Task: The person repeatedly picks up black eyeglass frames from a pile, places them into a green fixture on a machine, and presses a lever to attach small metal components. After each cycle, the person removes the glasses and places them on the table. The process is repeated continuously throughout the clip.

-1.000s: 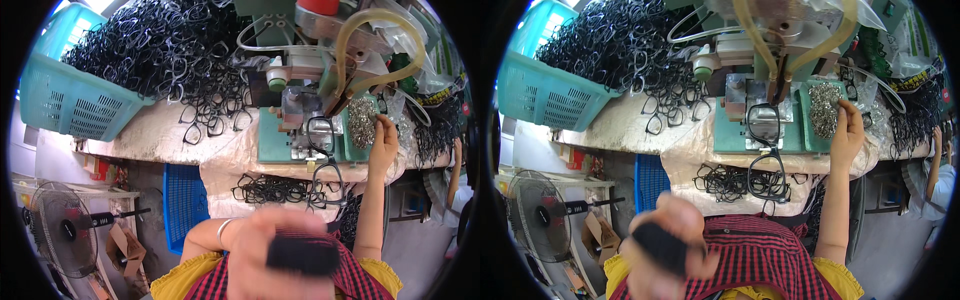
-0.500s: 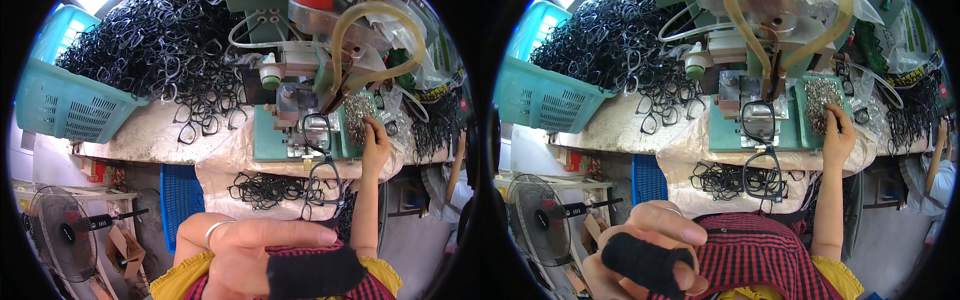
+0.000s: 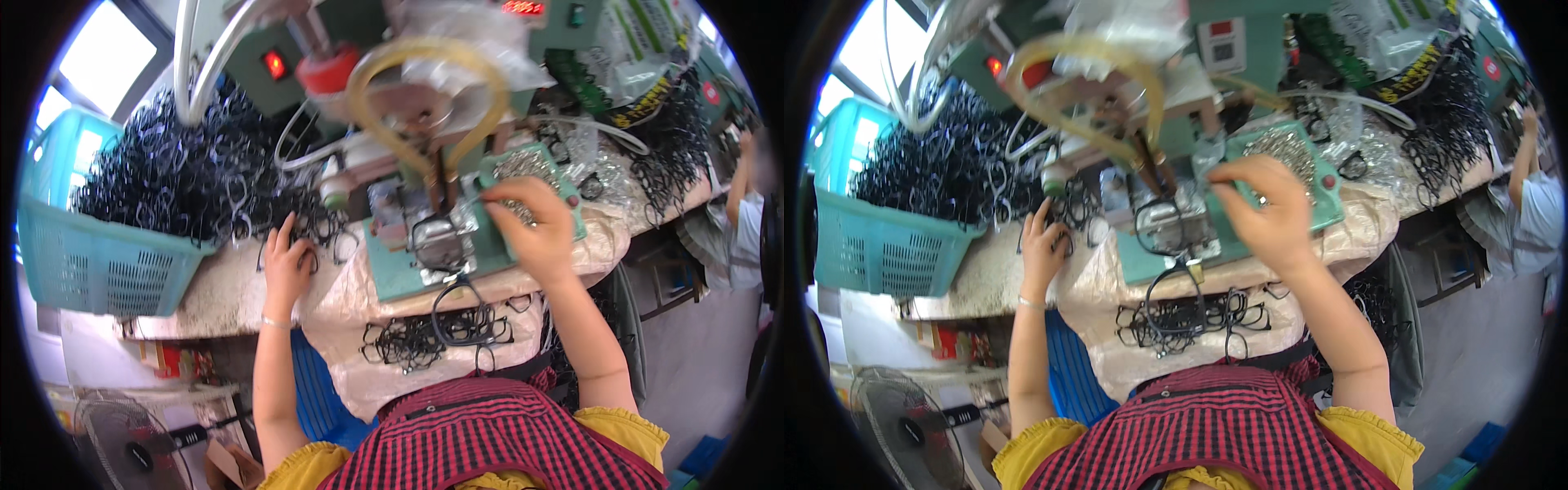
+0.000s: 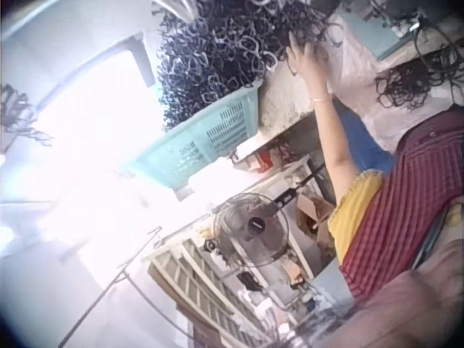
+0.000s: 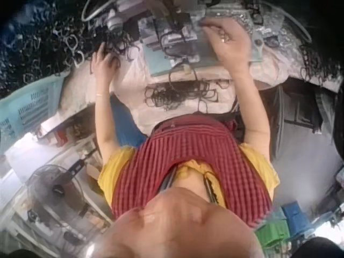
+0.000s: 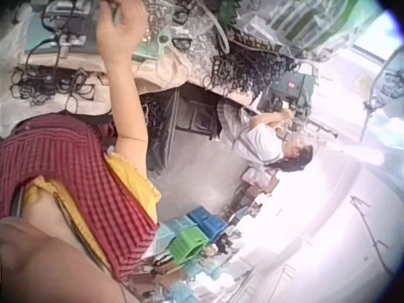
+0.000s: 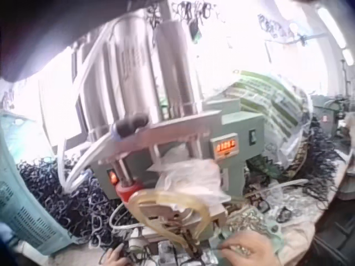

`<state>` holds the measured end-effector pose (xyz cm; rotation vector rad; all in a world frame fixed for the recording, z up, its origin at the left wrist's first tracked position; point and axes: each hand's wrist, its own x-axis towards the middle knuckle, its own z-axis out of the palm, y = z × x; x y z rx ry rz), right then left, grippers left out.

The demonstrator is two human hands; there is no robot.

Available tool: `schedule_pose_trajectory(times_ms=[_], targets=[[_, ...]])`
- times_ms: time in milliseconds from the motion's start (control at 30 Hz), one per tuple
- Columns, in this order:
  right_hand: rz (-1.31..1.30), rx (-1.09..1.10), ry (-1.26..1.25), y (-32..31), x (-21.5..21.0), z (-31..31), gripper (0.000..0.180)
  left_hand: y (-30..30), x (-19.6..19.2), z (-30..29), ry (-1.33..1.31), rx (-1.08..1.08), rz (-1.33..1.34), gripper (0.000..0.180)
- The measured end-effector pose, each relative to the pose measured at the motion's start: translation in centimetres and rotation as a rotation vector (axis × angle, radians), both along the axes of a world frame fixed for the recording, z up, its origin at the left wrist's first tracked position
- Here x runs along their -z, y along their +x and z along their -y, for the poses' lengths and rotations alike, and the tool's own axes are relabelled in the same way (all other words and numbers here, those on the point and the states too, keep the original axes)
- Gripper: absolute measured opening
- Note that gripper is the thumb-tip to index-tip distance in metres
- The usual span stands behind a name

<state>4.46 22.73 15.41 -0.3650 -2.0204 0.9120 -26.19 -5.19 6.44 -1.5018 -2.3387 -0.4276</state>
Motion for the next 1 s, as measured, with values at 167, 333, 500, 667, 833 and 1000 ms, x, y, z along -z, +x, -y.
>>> schedule_pose_trajectory(times_ms=[167, 333, 500, 667, 833, 1000], targets=[[-0.18, -0.062, -0.353, -3.8, 1.7, 2.6, 0.031, 2.9, 0.1, 0.1, 0.344, -0.105, 0.01, 0.009], [-0.237, -0.127, -0.592, -3.7, 1.7, 2.9, 0.037, 8.7, -2.1, -2.3, 0.979, -0.17, 0.729, 0.019], [-0.299, -0.21, -0.727, -3.9, -0.5, 3.9, 0.04, 14.0, -14.2, -7.0, 1.012, 0.559, 0.528, 0.019], [-0.146, -0.289, -0.657, -1.3, -3.0, 5.6, 0.053, 15.0, -14.2, -8.4, 0.862, 0.579, 0.448, 0.005], [0.354, 0.304, 0.149, 2.1, 3.2, -3.4, 0.027, 16.2, -11.5, -9.7, 0.518, 0.755, 0.202, 0.016], [0.341, 0.436, 0.295, 3.9, 8.2, -5.6, 0.018, 16.0, -10.2, -9.8, 0.465, 0.797, 0.211, 0.022]])
